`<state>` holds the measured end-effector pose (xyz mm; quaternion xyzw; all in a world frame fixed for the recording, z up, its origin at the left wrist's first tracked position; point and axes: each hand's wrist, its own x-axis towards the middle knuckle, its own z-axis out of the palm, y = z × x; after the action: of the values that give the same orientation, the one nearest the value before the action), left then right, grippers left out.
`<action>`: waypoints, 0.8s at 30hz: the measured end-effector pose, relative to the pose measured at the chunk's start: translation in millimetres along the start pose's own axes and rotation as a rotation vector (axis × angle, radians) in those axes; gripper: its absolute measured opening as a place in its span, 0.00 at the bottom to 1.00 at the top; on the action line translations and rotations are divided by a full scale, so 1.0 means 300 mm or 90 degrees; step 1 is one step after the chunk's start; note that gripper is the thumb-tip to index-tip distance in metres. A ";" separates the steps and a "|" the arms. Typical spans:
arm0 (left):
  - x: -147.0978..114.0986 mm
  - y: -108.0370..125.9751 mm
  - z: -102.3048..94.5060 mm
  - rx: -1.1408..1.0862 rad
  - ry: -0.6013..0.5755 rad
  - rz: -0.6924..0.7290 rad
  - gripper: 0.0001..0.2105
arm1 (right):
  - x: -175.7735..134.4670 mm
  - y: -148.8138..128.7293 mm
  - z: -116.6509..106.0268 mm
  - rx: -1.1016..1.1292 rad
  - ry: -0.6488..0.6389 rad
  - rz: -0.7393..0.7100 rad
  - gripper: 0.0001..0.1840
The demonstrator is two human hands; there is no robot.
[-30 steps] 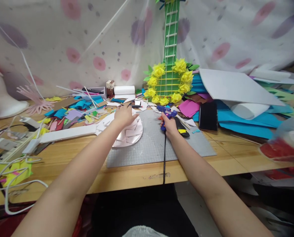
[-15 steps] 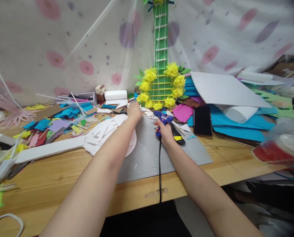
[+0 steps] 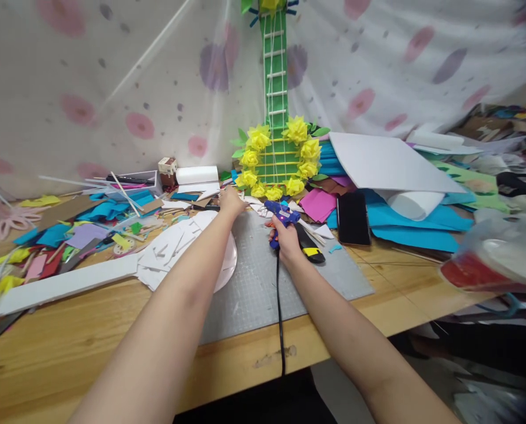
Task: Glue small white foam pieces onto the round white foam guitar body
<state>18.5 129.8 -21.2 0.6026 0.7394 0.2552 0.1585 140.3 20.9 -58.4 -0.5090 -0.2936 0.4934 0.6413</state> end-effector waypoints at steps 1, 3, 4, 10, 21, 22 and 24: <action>0.001 0.002 -0.010 -0.062 0.009 0.005 0.34 | 0.001 -0.002 -0.003 0.005 -0.003 0.000 0.16; -0.002 0.004 -0.042 -0.231 0.044 0.009 0.29 | 0.005 -0.008 -0.012 0.009 -0.019 -0.004 0.17; -0.008 0.001 -0.063 -0.327 0.063 0.003 0.27 | 0.006 -0.012 -0.018 0.006 -0.033 -0.007 0.17; -0.110 -0.123 -0.249 -0.799 -0.004 -0.121 0.17 | 0.003 -0.022 -0.033 -0.019 -0.127 -0.022 0.18; -0.242 -0.387 -0.410 -1.029 -0.046 -0.161 0.04 | -0.006 -0.006 -0.054 -0.372 -0.072 -0.131 0.20; -0.240 -0.406 -0.425 -1.045 -0.029 -0.150 0.05 | -0.003 -0.009 -0.058 -0.439 -0.052 -0.157 0.21; -0.243 -0.447 -0.453 -1.084 -0.023 -0.138 0.06 | 0.003 -0.014 -0.063 -0.554 -0.043 -0.179 0.23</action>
<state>-147.5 14.3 8.5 0.2079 0.3466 0.6972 0.5921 158.7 15.0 -60.5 -0.6698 -0.5607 0.2489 0.4184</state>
